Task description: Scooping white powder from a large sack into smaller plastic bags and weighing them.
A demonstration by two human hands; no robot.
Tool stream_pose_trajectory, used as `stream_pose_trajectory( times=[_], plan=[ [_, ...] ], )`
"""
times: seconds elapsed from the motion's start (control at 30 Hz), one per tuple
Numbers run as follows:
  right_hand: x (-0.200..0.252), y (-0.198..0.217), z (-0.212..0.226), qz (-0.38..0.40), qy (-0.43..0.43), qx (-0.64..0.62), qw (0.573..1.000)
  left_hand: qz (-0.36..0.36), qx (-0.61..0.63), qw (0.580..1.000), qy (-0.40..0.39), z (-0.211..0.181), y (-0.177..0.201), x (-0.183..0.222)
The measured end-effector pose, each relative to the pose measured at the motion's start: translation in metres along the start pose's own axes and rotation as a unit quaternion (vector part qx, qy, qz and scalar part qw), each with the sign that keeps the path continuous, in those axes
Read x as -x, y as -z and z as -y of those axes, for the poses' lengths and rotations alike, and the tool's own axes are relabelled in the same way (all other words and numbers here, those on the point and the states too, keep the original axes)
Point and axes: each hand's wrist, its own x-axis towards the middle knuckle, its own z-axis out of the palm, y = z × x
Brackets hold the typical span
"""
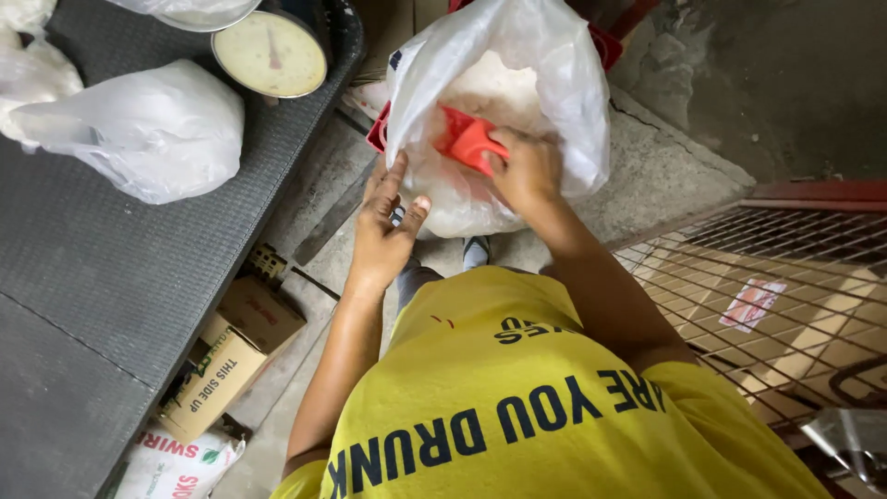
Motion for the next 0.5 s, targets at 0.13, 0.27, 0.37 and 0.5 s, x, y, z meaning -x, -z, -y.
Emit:
stream_pose_trajectory(
  times=[0.13, 0.27, 0.37, 0.5],
  plan=[
    [0.016, 0.028, -0.004, -0.038, 0.027, -0.049, 0.998, 0.005, 0.003, 1.0, -0.019, 0.002, 0.006, -0.002],
    [0.032, 0.057, 0.004, -0.065, -0.015, -0.128, 0.989, 0.0, -0.02, 0.998, -0.052, 0.006, 0.009, -0.007],
    [0.042, 0.066, 0.005, -0.072, -0.061, -0.192, 0.977, 0.0, -0.021, 0.998, -0.061, 0.001, 0.007, -0.011],
    [0.056, 0.086, 0.007, -0.099, -0.062, -0.177, 0.977, 0.003, -0.017, 0.998, -0.058, 0.01, 0.002, -0.016]
  ],
)
